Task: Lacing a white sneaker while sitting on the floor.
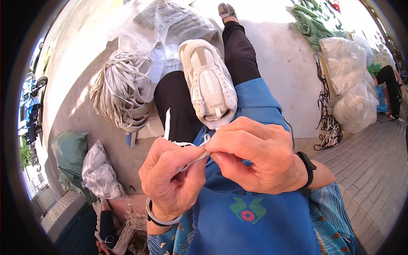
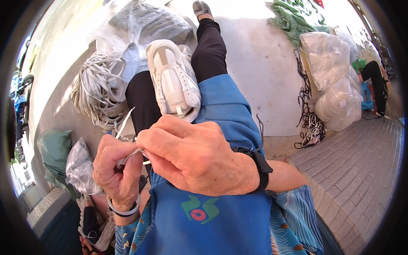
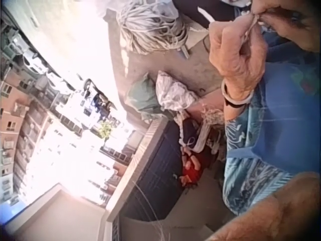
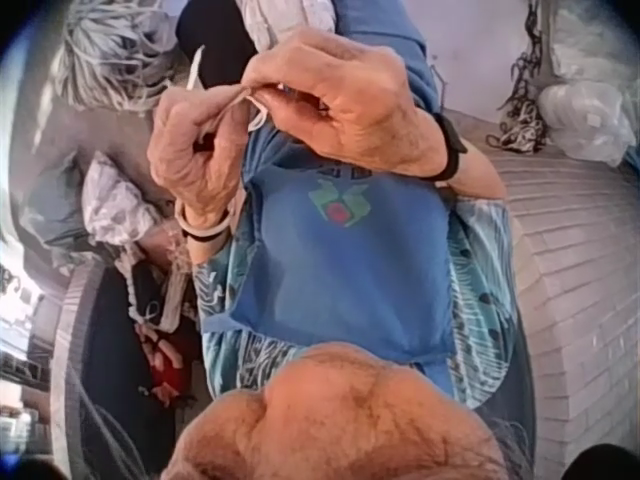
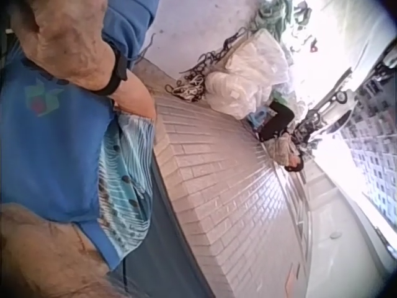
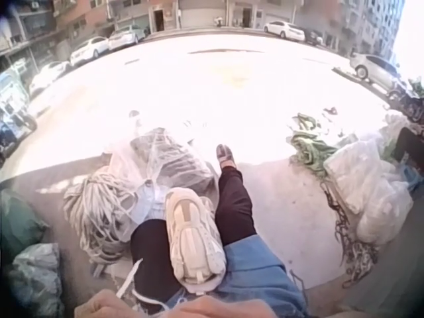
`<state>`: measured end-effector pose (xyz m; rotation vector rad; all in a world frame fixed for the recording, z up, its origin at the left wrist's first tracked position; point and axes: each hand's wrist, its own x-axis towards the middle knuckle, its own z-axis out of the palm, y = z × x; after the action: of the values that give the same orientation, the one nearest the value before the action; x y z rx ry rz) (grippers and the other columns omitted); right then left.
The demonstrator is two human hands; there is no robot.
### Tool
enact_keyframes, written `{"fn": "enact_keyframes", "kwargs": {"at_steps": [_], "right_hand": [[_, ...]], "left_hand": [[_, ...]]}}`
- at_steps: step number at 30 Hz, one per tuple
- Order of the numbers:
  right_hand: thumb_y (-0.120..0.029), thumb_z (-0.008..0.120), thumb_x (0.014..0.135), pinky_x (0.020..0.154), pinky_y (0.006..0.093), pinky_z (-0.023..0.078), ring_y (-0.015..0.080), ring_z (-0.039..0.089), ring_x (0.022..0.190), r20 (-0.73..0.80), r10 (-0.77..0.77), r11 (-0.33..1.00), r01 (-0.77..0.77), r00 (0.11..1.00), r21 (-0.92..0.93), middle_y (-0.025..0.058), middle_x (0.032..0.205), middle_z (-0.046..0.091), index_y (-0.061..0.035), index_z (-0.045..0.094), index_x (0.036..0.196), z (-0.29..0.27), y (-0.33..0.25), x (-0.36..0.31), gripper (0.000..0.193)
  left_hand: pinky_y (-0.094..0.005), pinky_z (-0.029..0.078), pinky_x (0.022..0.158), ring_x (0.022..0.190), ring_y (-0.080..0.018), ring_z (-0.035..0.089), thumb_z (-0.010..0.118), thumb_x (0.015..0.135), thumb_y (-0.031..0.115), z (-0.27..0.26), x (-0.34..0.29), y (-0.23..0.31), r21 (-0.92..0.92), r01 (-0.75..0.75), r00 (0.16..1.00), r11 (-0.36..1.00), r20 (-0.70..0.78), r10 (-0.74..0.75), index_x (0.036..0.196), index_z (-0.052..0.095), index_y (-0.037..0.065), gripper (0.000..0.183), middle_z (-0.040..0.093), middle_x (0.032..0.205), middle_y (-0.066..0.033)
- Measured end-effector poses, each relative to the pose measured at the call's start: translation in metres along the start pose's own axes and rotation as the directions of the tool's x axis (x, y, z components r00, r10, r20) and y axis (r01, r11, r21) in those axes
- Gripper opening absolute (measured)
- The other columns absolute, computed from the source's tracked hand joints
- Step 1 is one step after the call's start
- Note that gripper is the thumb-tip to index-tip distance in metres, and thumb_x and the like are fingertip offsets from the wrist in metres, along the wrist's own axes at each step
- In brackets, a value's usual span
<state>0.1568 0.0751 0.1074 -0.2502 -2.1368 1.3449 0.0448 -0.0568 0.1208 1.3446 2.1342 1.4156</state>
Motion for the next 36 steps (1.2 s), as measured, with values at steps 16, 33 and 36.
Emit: {"fn": "enact_keyframes", "kwargs": {"at_steps": [16,33,36], "right_hand": [[0.001,0.056,0.08,0.042,0.0188,0.042,0.0045,0.054,0.053,0.383,0.464,0.663,-0.6,0.799,0.448,0.0038,0.072,0.061,0.0016,0.061,0.084,-0.013,-0.002,0.003,0.006],[-0.006,0.053,0.087,0.043,0.0181,0.041,0.0034,0.052,0.05,0.416,0.588,0.496,-0.715,0.694,0.492,0.0,0.066,0.055,-0.0005,0.056,0.085,-0.007,0.002,0.003,0.006],[-0.004,0.053,0.086,0.045,0.0191,0.041,0.0037,0.052,0.052,0.391,0.577,0.556,-0.696,0.717,0.455,0.0008,0.066,0.055,0.0,0.055,0.085,-0.004,0.0,0.002,0.005]], "left_hand": [[-0.0228,0.031,0.047,0.057,-0.0101,0.044,0.066,0.075,0.004,0.0,0.001,-0.011,-0.169,0.099,0.988,0.981,0.136,-0.077,0.078,0.062,0.002,0.005,0.055,0.07,-0.0049],[-0.0192,0.031,0.049,0.061,-0.0061,0.043,0.072,0.072,0.004,-0.003,-0.014,-0.01,-0.094,0.163,0.986,0.982,0.057,-0.158,0.088,0.063,0.0,0.018,0.055,0.082,-0.0059],[-0.018,0.027,0.046,0.058,-0.0033,0.039,0.072,0.072,0.005,0.006,-0.015,-0.011,-0.171,0.184,0.982,0.968,0.068,-0.175,0.09,0.063,0.001,0.021,0.056,0.085,-0.0058]]}}
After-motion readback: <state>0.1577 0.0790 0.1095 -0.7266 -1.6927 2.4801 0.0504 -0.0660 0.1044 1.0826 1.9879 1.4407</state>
